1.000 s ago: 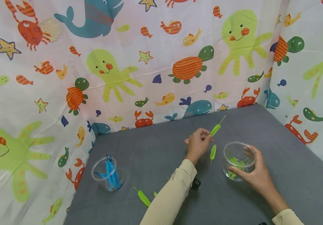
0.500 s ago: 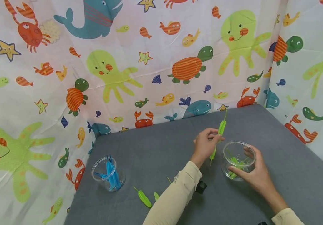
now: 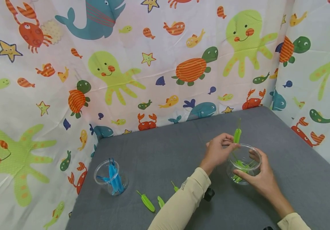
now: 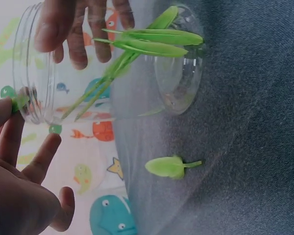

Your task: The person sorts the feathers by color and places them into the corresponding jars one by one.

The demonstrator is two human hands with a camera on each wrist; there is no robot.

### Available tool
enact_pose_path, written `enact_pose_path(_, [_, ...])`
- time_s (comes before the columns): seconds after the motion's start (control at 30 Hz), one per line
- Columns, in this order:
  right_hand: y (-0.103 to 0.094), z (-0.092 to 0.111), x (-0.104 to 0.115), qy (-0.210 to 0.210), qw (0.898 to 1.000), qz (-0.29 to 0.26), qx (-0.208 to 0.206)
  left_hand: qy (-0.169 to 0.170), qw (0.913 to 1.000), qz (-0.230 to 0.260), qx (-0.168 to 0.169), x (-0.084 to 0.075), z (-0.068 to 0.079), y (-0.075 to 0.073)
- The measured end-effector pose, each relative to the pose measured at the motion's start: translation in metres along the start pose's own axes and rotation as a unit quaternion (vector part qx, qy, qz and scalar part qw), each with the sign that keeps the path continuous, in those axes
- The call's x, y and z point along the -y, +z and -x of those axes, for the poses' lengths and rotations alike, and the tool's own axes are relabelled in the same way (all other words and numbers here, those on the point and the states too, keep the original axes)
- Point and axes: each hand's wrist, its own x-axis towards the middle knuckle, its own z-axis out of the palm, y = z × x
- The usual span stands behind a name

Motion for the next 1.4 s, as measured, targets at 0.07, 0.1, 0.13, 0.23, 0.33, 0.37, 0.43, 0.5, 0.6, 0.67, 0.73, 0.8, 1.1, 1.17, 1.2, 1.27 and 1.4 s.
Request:
enact_pose_path(0.07, [0.000,0.000,0.000,-0.001,1.000,-0.001,0.002,0.006,0.9998,-0.015,0.009,0.000,0.001,0.002])
enact_pose_path(0.1, [0.000,0.000,0.000,-0.001,1.000,-0.001,0.004,0.009,0.9996,-0.023,0.014,0.000,0.001,0.003])
enact_pose_path(0.13, [0.000,0.000,0.000,-0.002,1.000,-0.002,0.005,0.012,0.9994,-0.029,0.018,-0.001,0.002,0.003])
enact_pose_path(0.23, [0.000,0.001,0.000,-0.003,1.000,-0.004,0.007,0.016,0.9988,-0.039,0.026,-0.001,0.002,0.004])
enact_pose_path(0.33, [0.000,0.001,0.001,-0.004,1.000,-0.004,0.006,0.019,0.9983,-0.047,0.028,-0.001,0.002,0.005])
enact_pose_path(0.37, [0.000,0.000,0.001,-0.004,1.000,-0.004,0.005,0.020,0.9983,-0.048,0.028,-0.002,0.002,0.005])
enact_pose_path(0.43, [-0.001,0.000,0.001,-0.005,1.000,-0.003,0.005,0.021,0.9981,-0.051,0.028,-0.003,0.002,0.005])
enact_pose_path(0.5, [0.000,0.000,0.001,-0.007,1.000,-0.004,0.005,0.023,0.9980,-0.049,0.031,-0.003,0.002,0.005])
enact_pose_path(0.6, [0.000,0.001,0.001,-0.006,1.000,-0.003,0.005,0.027,0.9982,-0.041,0.034,-0.002,0.002,0.005])
enact_pose_path(0.67, [-0.001,0.001,0.002,-0.004,1.000,0.001,0.004,0.032,0.9984,-0.033,0.034,-0.001,0.002,0.005])
enact_pose_path(0.73, [-0.001,0.001,0.002,0.001,1.000,0.005,0.004,0.033,0.9987,-0.026,0.029,-0.001,0.002,0.005])
enact_pose_path(0.8, [-0.001,0.001,0.003,0.006,1.000,0.009,0.003,0.034,0.9990,-0.018,0.022,0.001,0.002,0.005])
enact_pose_path(1.1, [-0.002,0.001,0.002,0.007,1.000,0.012,-0.002,0.077,0.9967,0.014,-0.022,0.011,-0.003,-0.002])
enact_pose_path(1.17, [-0.002,0.001,0.002,0.008,1.000,0.013,-0.004,0.082,0.9961,0.014,-0.030,0.014,-0.004,-0.004])
enact_pose_path(1.2, [-0.002,0.001,0.002,0.009,1.000,0.013,-0.004,0.082,0.9959,0.011,-0.034,0.015,-0.004,-0.004])
enact_pose_path(1.27, [-0.002,0.001,0.003,0.011,1.000,0.014,-0.003,0.079,0.9959,0.011,-0.042,0.018,-0.005,-0.006])
enact_pose_path(1.4, [-0.001,0.001,0.003,0.013,1.000,0.015,-0.001,0.071,0.9962,0.004,-0.050,0.026,-0.008,-0.012])
